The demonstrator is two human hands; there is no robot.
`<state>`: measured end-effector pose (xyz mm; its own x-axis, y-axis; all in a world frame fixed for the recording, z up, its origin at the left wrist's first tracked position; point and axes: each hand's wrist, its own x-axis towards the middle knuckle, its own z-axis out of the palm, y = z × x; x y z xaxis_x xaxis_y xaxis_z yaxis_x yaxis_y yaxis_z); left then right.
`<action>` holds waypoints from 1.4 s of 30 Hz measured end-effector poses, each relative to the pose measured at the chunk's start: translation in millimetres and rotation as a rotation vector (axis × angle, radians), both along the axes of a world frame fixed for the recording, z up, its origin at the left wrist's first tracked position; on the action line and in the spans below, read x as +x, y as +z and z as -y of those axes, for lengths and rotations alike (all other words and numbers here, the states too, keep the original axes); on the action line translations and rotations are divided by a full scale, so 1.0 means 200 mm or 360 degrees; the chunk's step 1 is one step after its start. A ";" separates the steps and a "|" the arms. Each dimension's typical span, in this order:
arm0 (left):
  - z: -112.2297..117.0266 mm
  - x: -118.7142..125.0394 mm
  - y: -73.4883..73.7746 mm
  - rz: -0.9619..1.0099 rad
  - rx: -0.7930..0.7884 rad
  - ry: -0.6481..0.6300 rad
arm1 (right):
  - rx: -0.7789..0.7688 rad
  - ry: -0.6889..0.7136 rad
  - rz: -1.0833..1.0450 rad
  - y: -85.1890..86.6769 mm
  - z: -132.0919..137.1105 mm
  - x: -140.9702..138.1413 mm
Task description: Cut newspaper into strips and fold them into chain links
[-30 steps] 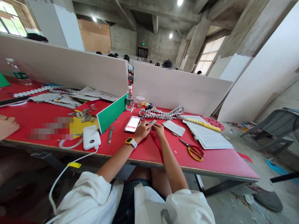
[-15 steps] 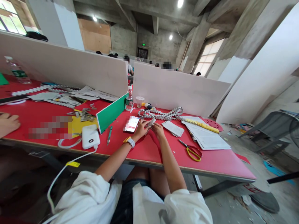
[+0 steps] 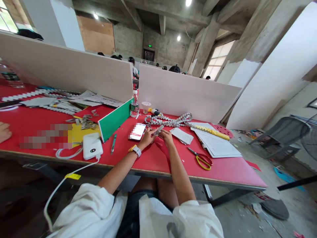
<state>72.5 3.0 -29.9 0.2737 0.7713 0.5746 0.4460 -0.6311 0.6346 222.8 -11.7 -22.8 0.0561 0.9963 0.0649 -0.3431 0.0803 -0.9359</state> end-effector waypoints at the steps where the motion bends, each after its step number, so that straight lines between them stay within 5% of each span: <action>1: 0.00 0.00 0.00 0.0006 0.0010 -0.0014 | 0.0009 -0.0001 0.0001 0.01 0.01 0.00; 5: -0.01 0.02 -0.02 0.0115 -0.0115 -0.0105 | 0.0002 -0.0059 -0.0032 0.02 0.01 0.00; 11: 0.00 0.03 0.00 0.0468 -0.0763 -0.0390 | -0.0037 -0.0025 -0.0078 0.01 -0.01 0.02; 16: -0.02 0.02 -0.03 0.0697 -0.1020 -0.0453 | -0.0042 0.0000 -0.0093 0.00 -0.02 0.02; 27: 0.00 0.02 -0.01 0.0807 -0.1278 -0.0591 | -0.0041 -0.0135 -0.0124 0.00 -0.03 0.03; 37: -0.01 0.02 -0.04 0.0769 -0.1177 -0.0497 | -0.0045 -0.0044 -0.0124 -0.01 -0.01 -0.01; 42: 0.01 0.01 -0.02 0.0705 -0.1248 -0.0610 | -0.0091 -0.0192 -0.0201 -0.01 -0.02 -0.01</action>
